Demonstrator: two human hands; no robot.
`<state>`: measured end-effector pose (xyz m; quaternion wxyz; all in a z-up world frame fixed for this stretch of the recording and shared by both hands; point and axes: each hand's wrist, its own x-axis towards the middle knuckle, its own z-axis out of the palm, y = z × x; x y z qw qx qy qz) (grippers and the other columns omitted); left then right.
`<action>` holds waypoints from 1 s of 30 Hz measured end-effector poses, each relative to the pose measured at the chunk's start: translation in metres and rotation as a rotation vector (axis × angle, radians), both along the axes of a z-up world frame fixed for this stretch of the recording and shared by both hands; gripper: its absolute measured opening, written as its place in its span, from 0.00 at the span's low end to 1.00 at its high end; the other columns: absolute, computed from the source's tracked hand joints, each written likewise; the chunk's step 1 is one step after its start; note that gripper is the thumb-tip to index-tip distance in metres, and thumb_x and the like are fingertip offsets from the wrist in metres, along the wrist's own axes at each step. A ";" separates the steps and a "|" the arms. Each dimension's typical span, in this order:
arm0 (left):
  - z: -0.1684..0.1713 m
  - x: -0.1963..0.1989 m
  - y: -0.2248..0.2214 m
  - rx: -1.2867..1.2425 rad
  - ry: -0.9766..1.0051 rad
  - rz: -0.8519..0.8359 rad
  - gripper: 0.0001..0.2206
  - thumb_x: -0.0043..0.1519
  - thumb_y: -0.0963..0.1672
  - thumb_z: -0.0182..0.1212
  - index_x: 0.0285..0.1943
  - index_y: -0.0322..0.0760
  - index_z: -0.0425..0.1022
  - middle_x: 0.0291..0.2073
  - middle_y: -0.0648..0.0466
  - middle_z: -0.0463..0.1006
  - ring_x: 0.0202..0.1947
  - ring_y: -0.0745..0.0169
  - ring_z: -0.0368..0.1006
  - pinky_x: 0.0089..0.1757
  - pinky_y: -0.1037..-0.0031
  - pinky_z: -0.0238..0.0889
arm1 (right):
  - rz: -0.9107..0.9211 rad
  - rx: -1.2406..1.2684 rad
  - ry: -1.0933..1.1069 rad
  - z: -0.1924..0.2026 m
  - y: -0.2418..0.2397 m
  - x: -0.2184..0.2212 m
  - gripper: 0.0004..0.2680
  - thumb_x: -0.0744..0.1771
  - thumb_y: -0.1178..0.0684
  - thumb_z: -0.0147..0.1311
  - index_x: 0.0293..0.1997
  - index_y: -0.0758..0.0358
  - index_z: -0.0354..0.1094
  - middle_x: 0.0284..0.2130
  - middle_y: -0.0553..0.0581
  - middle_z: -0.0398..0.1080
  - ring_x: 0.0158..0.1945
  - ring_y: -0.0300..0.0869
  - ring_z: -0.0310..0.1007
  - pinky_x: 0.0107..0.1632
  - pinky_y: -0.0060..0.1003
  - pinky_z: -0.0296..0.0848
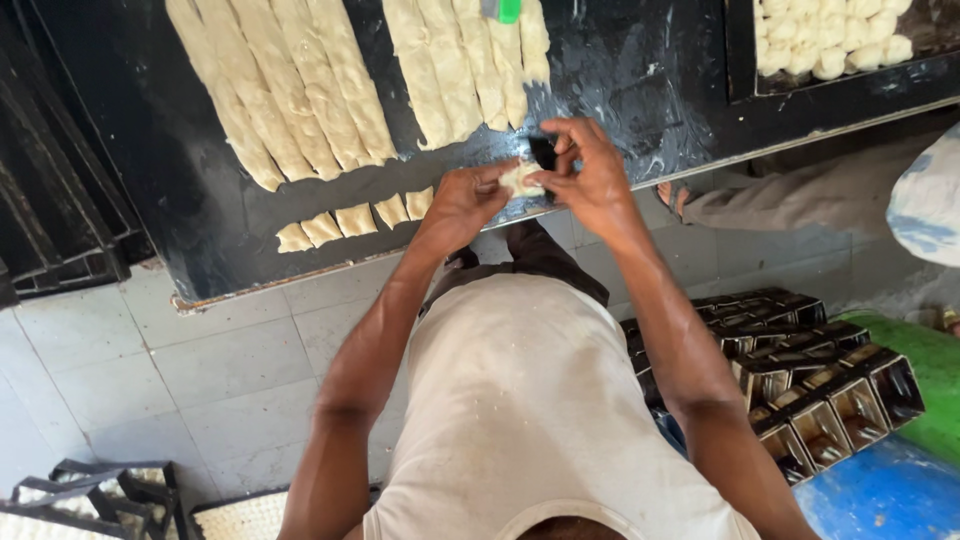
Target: The person uses a scraper to cut dough into small pieces, then shapes each piece by hand before placing them onto a tray.
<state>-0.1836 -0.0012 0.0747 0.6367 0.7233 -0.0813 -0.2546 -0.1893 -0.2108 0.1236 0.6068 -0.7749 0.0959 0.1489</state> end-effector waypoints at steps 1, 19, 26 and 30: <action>0.003 0.002 0.001 -0.042 0.031 -0.027 0.22 0.61 0.41 0.65 0.66 0.32 0.71 0.48 0.47 0.82 0.44 0.64 0.79 0.47 0.74 0.74 | 0.086 -0.049 -0.089 0.000 0.000 0.005 0.14 0.63 0.66 0.62 0.51 0.60 0.72 0.37 0.52 0.66 0.33 0.34 0.68 0.35 0.35 0.72; 0.003 -0.010 0.022 -0.626 0.179 0.017 0.12 0.66 0.34 0.59 0.57 0.35 0.75 0.58 0.57 0.73 0.54 0.64 0.75 0.56 0.71 0.71 | -0.034 0.248 -0.059 0.003 0.025 -0.020 0.11 0.64 0.65 0.62 0.50 0.66 0.70 0.45 0.55 0.72 0.48 0.41 0.73 0.51 0.37 0.77; 0.002 0.008 -0.008 -0.017 0.055 -0.046 0.16 0.66 0.39 0.66 0.64 0.34 0.78 0.49 0.51 0.84 0.45 0.65 0.78 0.47 0.72 0.74 | 0.216 -0.397 -0.421 0.007 -0.007 -0.016 0.08 0.65 0.66 0.63 0.46 0.65 0.75 0.41 0.57 0.73 0.47 0.50 0.73 0.49 0.44 0.74; -0.016 0.026 -0.042 -0.425 0.510 0.051 0.18 0.67 0.40 0.57 0.67 0.31 0.73 0.47 0.50 0.83 0.46 0.66 0.79 0.47 0.75 0.75 | 0.376 -0.561 -0.672 0.017 -0.027 -0.006 0.14 0.63 0.62 0.65 0.54 0.70 0.73 0.51 0.63 0.67 0.56 0.56 0.67 0.55 0.48 0.73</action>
